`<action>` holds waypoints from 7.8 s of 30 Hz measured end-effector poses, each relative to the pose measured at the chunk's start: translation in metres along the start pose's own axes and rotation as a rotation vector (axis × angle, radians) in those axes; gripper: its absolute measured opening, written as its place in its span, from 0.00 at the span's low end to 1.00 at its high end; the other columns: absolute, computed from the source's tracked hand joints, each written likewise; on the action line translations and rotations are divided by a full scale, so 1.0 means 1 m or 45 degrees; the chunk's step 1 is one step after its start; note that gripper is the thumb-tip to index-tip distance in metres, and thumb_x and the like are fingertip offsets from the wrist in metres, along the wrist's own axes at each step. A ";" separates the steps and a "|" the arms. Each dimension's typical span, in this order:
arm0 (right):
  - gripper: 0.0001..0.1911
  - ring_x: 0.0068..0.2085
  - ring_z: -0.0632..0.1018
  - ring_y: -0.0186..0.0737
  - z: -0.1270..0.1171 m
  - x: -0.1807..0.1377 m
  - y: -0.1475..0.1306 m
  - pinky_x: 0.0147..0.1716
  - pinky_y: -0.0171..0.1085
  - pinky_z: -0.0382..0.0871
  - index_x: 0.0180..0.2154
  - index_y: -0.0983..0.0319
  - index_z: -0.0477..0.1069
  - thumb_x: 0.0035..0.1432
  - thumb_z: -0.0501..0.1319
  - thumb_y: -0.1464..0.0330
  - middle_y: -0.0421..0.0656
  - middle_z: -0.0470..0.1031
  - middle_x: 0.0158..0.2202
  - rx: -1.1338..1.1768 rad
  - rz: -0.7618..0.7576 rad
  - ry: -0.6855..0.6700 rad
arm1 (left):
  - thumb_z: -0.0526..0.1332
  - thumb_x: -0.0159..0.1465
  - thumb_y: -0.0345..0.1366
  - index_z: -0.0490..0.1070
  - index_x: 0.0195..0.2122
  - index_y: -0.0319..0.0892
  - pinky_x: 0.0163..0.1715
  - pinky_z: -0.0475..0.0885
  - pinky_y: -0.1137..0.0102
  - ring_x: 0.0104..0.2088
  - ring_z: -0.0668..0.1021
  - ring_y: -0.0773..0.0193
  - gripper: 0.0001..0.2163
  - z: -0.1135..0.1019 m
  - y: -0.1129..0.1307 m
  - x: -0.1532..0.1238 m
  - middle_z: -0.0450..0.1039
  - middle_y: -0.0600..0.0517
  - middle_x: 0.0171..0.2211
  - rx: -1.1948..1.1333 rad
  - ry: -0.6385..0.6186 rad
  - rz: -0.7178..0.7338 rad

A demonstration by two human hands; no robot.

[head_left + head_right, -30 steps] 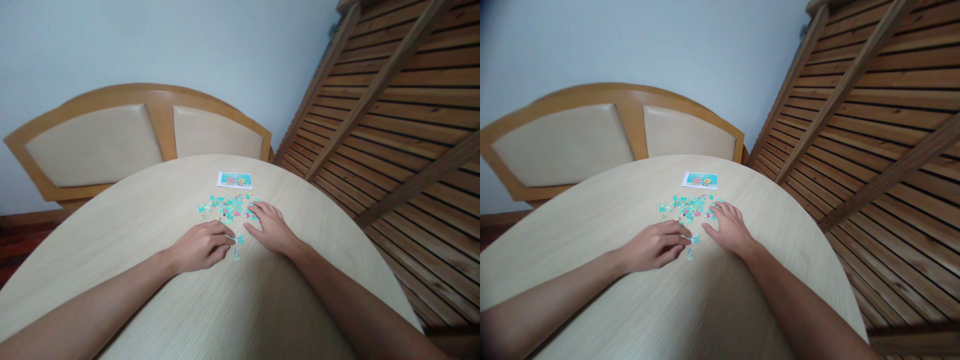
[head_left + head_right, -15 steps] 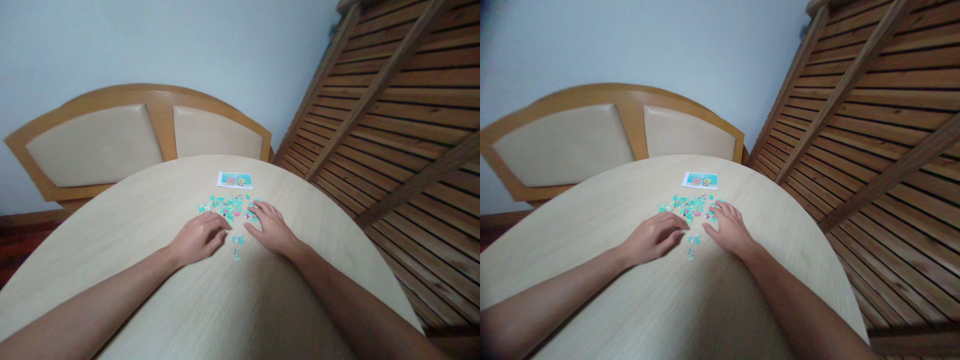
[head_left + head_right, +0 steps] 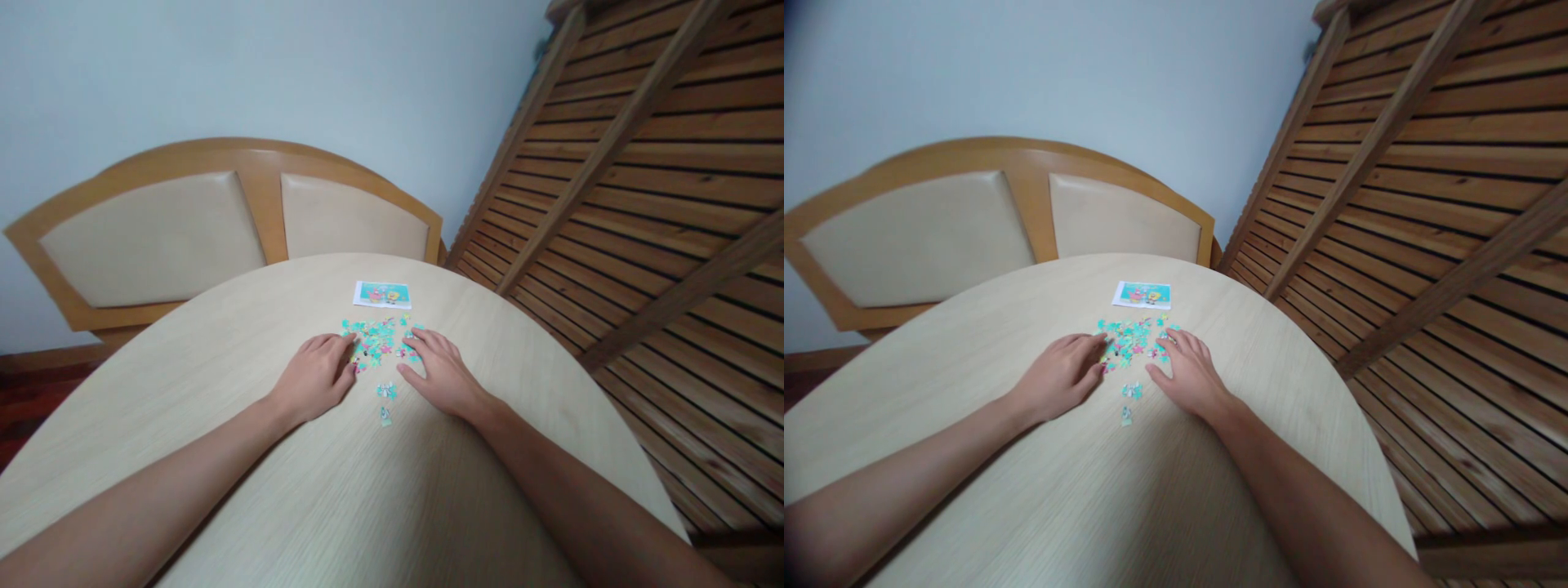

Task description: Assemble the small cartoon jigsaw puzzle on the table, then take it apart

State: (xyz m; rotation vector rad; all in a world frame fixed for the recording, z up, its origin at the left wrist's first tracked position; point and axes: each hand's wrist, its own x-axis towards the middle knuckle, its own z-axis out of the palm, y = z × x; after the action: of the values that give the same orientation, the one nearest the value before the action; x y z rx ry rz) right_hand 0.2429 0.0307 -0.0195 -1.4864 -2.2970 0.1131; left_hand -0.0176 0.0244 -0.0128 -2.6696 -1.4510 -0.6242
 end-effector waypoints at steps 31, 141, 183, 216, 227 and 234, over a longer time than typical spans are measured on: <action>0.32 0.67 0.61 0.55 -0.014 -0.008 -0.027 0.66 0.56 0.47 0.62 0.59 0.67 0.61 0.63 0.53 0.47 0.66 0.66 0.123 -0.383 -0.216 | 0.61 0.68 0.37 0.73 0.49 0.43 0.43 0.75 0.60 0.42 0.79 0.53 0.10 -0.009 0.009 -0.007 0.79 0.47 0.41 -0.046 0.044 -0.014; 0.05 0.45 0.76 0.43 0.003 0.002 -0.018 0.47 0.41 0.69 0.40 0.60 0.70 0.64 0.61 0.75 0.44 0.78 0.40 0.444 -0.425 -0.009 | 0.61 0.70 0.32 0.75 0.44 0.44 0.45 0.70 0.65 0.41 0.79 0.59 0.04 0.004 0.013 0.008 0.80 0.51 0.39 -0.490 -0.032 0.279; 0.23 0.68 0.60 0.57 0.004 0.004 0.012 0.63 0.62 0.52 0.60 0.58 0.70 0.68 0.50 0.68 0.47 0.66 0.66 0.037 0.036 -0.018 | 0.58 0.70 0.42 0.73 0.56 0.45 0.57 0.69 0.55 0.56 0.75 0.51 0.15 -0.017 0.019 -0.006 0.74 0.45 0.56 -0.358 -0.199 0.612; 0.04 0.42 0.80 0.41 -0.020 -0.004 -0.017 0.49 0.42 0.68 0.38 0.57 0.77 0.65 0.63 0.68 0.41 0.82 0.38 0.480 -0.523 0.055 | 0.55 0.70 0.31 0.76 0.52 0.45 0.55 0.71 0.58 0.52 0.76 0.57 0.13 -0.010 0.016 -0.005 0.79 0.50 0.51 -0.408 -0.132 0.498; 0.05 0.43 0.79 0.41 -0.021 -0.006 -0.017 0.50 0.42 0.67 0.42 0.59 0.77 0.64 0.65 0.67 0.42 0.81 0.40 0.404 -0.671 -0.130 | 0.55 0.70 0.30 0.75 0.55 0.45 0.56 0.71 0.57 0.53 0.76 0.57 0.15 -0.007 0.013 -0.005 0.78 0.50 0.51 -0.451 -0.136 0.507; 0.09 0.46 0.78 0.43 -0.021 -0.006 -0.017 0.52 0.43 0.66 0.41 0.60 0.75 0.61 0.68 0.64 0.43 0.80 0.41 0.325 -0.553 -0.100 | 0.55 0.70 0.30 0.75 0.54 0.46 0.54 0.71 0.57 0.51 0.76 0.56 0.15 -0.009 0.014 -0.005 0.78 0.49 0.51 -0.477 -0.141 0.520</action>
State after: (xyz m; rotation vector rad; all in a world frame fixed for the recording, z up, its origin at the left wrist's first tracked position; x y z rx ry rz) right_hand 0.2388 0.0148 0.0030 -0.8533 -2.4992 0.3298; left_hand -0.0111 0.0106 -0.0041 -3.1977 -0.8197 -0.7816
